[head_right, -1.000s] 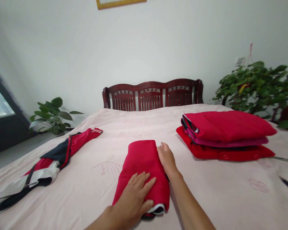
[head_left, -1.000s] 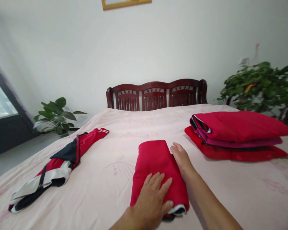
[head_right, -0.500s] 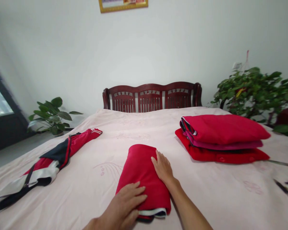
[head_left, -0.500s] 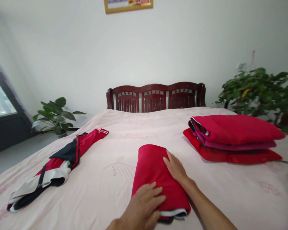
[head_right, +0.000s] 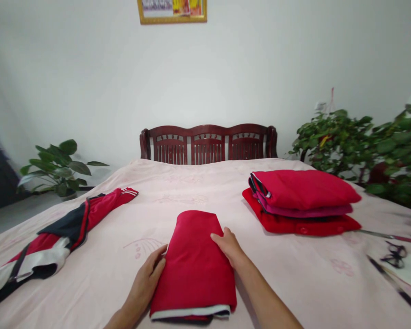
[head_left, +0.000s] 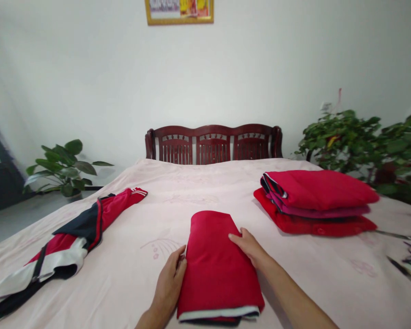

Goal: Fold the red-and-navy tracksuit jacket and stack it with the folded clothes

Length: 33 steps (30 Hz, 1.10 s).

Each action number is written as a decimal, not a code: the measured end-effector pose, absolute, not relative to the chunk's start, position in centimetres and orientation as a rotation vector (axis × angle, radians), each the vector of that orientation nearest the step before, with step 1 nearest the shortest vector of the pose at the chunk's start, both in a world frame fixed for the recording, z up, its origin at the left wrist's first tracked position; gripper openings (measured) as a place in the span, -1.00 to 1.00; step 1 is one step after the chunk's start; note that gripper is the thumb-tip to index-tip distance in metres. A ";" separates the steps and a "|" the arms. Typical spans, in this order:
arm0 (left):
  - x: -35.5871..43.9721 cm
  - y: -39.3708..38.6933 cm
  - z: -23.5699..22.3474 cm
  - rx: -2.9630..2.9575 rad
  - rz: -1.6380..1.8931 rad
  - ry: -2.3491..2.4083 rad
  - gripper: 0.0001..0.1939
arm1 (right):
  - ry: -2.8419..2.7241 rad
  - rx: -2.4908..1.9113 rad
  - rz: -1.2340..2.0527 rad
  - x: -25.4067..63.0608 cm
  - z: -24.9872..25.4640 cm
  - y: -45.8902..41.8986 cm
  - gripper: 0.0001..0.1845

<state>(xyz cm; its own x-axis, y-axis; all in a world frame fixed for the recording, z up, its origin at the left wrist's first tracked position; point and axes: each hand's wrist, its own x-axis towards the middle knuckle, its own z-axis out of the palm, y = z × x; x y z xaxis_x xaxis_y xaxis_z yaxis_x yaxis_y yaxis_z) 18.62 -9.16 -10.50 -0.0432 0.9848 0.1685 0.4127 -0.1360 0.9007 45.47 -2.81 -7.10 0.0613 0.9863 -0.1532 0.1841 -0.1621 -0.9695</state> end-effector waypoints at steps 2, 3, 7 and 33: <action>18.4 -8.9 -10.4 1.575 1.170 1.503 -0.51 | -1.010 -1.276 1.522 45.5 -6.6 -3.5 -0.49; 18.3 -8.8 -10.4 1.560 1.180 1.508 -0.52 | -0.942 -1.217 1.639 45.6 -6.3 -3.9 -0.51; 18.2 -8.5 -10.1 1.489 1.194 1.506 -0.48 | -0.926 -1.201 1.783 46.3 -5.6 -5.2 -0.56; 17.5 -6.9 -11.6 1.544 1.148 1.467 -0.51 | -0.765 -0.759 0.950 51.9 11.4 -4.0 -0.68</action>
